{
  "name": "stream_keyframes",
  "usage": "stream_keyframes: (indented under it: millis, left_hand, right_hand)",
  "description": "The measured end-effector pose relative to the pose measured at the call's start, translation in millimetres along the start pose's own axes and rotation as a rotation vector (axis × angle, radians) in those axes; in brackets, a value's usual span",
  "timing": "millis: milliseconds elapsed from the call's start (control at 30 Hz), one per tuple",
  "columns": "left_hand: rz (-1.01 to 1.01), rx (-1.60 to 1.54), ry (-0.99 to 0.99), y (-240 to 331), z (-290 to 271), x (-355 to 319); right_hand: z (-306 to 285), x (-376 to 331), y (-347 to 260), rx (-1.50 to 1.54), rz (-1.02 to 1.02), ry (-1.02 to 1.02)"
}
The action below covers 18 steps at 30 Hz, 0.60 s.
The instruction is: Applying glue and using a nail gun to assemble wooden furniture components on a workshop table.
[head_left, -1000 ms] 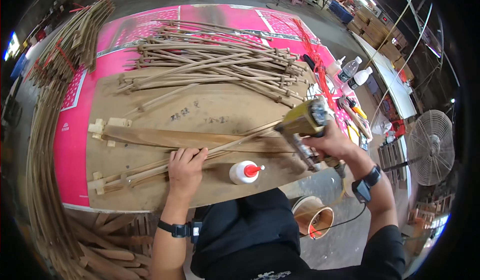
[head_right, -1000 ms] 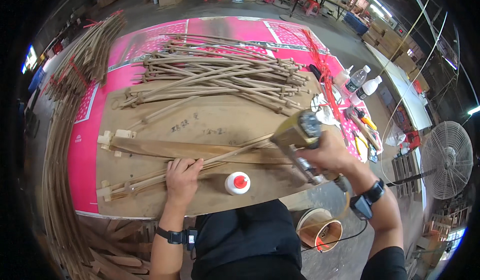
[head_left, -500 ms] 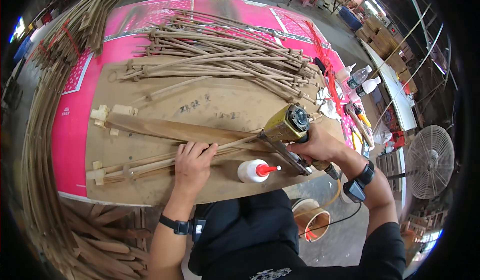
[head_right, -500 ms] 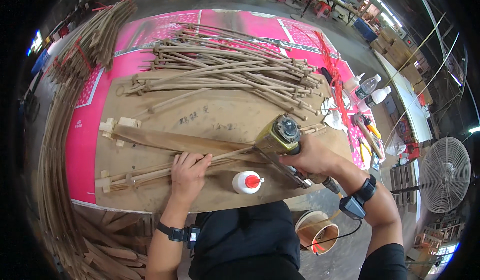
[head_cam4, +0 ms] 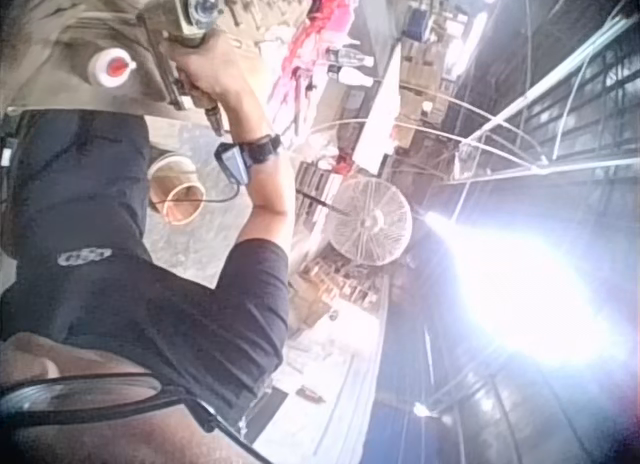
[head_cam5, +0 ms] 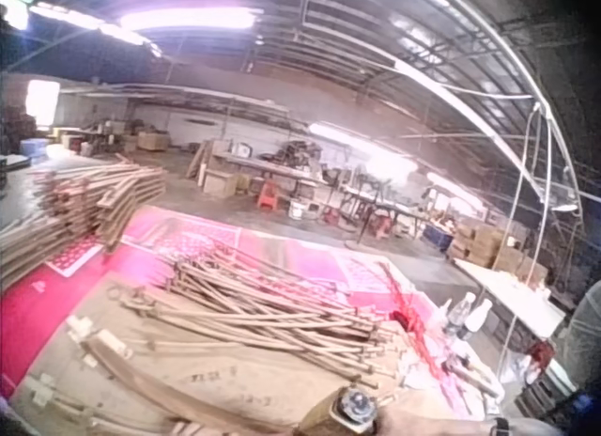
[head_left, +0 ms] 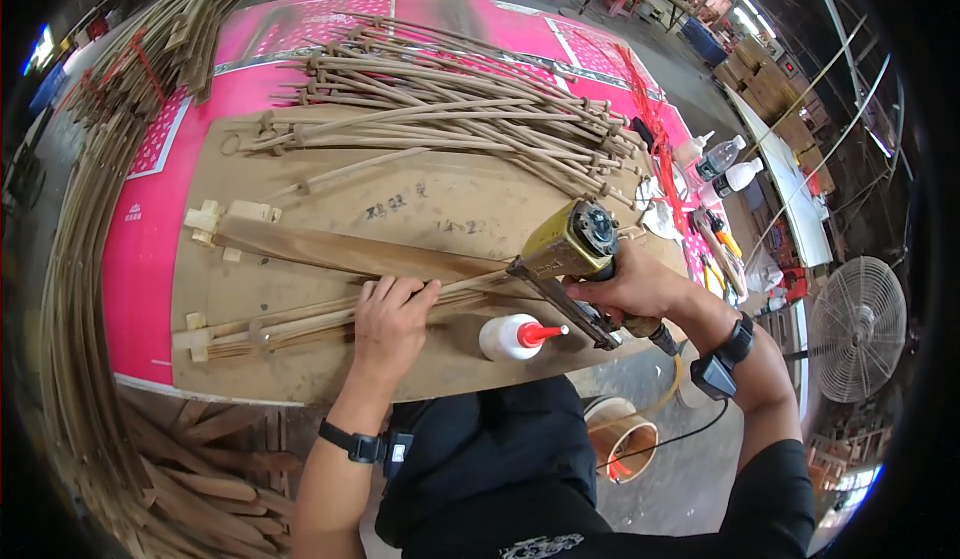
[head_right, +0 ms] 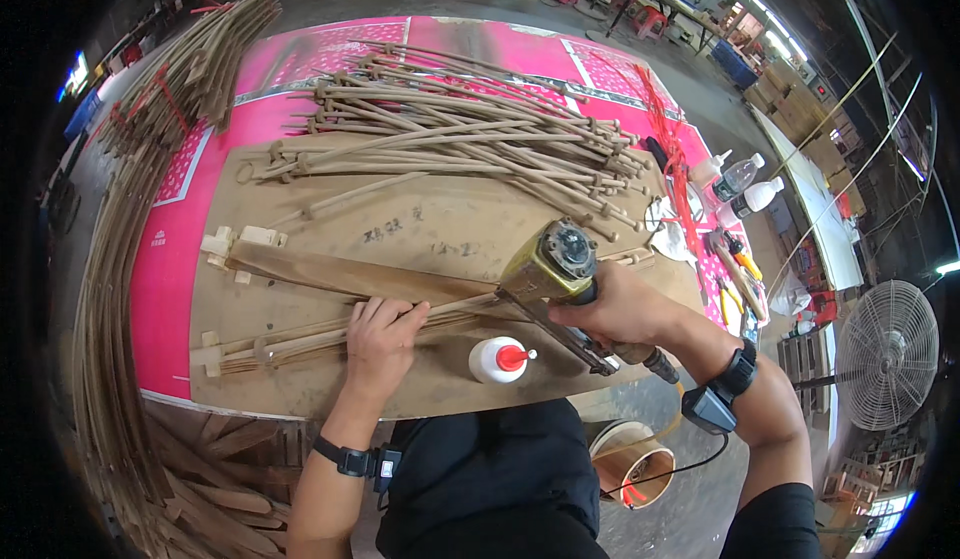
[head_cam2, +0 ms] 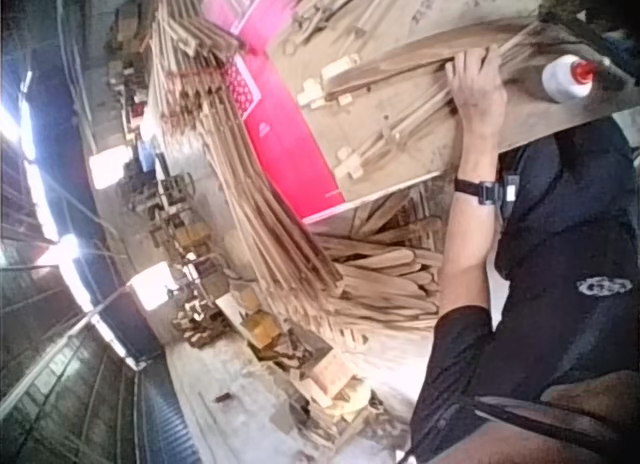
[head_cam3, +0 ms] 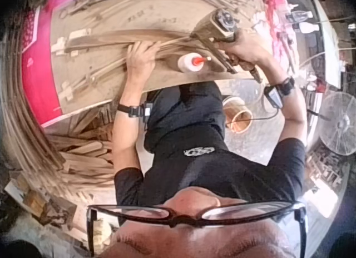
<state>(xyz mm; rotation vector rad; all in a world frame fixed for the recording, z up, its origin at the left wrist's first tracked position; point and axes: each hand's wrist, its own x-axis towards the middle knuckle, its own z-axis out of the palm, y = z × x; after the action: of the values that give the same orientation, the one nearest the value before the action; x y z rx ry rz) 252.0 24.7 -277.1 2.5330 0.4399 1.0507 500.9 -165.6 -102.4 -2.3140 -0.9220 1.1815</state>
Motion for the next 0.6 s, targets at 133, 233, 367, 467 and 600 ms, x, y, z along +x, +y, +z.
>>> stream_keyframes:
  millis: [133, 233, 367, 467, 600]
  left_hand:
    - [-0.021, -0.017, -0.010, -2, 3, -2]
    - [-0.024, -0.021, -0.010, 0, 3, 0]
    - [-0.029, 0.001, -0.009, 0, 1, -1]
    - [-0.029, -0.006, -0.010, 1, 1, 0]
    - [-0.023, -0.008, -0.010, -3, 5, -3]
  right_hand:
    - [7, 9, 1, -0.043, -0.012, -0.011]
    - [11, 5, -2, -0.067, -0.110, 0.063]
    - [9, 12, 1, -0.108, 0.029, -0.018]
    - [13, 18, 22, -0.171, -0.310, 0.107]
    - [12, 10, 0, -0.082, -0.156, 0.043]
